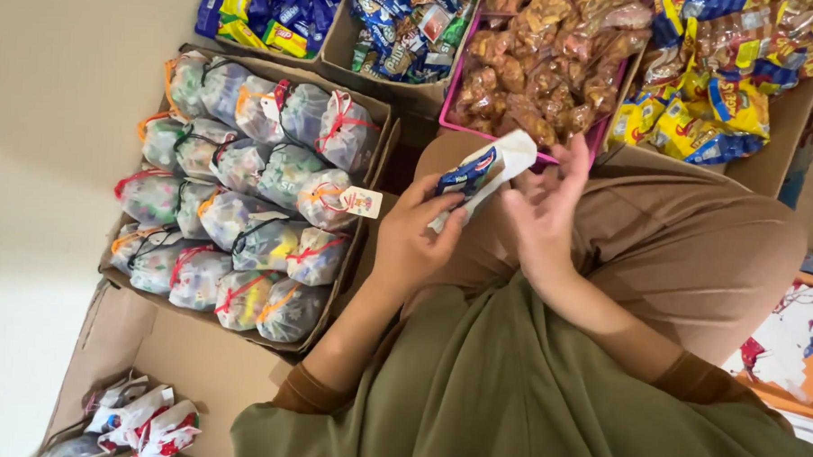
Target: The person is sitting on the floor, packing individual snack items into small paper wrappers and then organizing them into larger plastic bags and cardboard boxes.
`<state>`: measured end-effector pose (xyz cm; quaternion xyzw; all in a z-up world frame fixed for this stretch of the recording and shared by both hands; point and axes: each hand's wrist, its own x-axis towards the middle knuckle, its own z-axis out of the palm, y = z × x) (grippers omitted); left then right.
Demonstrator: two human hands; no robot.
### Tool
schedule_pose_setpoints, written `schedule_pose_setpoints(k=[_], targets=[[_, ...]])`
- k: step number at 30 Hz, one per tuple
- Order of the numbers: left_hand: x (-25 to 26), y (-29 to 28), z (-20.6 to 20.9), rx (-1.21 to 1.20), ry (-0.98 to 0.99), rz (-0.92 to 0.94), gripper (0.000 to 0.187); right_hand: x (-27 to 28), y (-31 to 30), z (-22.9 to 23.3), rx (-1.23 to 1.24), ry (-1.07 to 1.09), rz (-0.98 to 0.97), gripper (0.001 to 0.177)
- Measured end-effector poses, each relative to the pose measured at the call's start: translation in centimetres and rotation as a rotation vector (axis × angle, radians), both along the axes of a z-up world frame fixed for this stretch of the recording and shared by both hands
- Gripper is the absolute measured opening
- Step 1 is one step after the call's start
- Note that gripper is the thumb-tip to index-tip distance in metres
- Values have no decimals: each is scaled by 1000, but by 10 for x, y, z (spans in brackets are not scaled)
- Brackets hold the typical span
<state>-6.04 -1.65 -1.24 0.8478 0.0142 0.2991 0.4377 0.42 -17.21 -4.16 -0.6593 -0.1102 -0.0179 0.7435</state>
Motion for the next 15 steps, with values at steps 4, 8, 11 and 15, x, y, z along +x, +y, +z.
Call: schedule_pose_setpoints(k=[4,8,11,15], targets=[[-8,-14,3,-27,0,-11,20,1,-6,-15,-117,55,13,114],[-12,-18,7,10,10,-35,22,14,-2,-24,-220,55,65,99],[-16,-17,5,37,9,-41,22,22,-1,-22,-340,44,101,83],[-14,-16,8,59,-2,-28,20,28,5,-39,-401,38,42,76]])
